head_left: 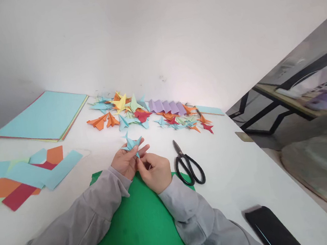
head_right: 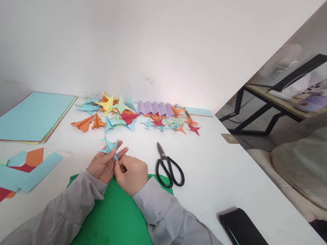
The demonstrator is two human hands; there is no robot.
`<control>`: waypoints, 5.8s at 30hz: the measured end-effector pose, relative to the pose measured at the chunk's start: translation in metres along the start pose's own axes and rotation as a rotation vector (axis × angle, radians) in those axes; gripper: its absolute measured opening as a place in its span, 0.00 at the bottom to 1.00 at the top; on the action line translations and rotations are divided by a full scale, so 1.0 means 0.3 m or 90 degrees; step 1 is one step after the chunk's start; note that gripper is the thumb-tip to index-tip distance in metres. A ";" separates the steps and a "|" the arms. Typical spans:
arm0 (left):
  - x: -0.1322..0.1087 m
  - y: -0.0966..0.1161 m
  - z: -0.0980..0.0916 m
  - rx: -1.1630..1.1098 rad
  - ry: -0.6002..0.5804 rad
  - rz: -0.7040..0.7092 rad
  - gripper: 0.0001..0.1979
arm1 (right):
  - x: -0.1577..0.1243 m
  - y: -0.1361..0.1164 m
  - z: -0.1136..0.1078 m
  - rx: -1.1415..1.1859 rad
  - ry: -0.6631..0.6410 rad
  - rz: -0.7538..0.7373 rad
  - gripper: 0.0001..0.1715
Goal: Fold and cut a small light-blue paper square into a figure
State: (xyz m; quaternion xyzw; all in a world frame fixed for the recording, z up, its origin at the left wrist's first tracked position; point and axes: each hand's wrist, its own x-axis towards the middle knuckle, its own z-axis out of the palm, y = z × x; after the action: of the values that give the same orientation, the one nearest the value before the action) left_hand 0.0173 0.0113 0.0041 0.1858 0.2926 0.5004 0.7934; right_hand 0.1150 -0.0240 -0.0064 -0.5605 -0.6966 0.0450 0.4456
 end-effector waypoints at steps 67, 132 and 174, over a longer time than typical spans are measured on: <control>-0.024 0.016 -0.035 0.677 0.008 0.366 0.05 | 0.020 0.052 -0.021 0.318 0.003 0.069 0.07; -0.011 0.004 -0.045 0.649 0.099 0.541 0.02 | 0.009 0.040 -0.010 -0.189 0.101 -0.264 0.08; 0.002 0.014 -0.056 0.616 0.098 0.525 0.03 | 0.038 0.047 0.001 0.648 -0.127 0.424 0.12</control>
State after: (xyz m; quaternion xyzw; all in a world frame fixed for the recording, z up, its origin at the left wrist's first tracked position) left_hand 0.0038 0.0136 -0.0063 0.5840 0.4459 0.5878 0.3385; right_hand 0.1255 -0.0094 -0.0081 -0.4579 -0.4139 0.5608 0.5519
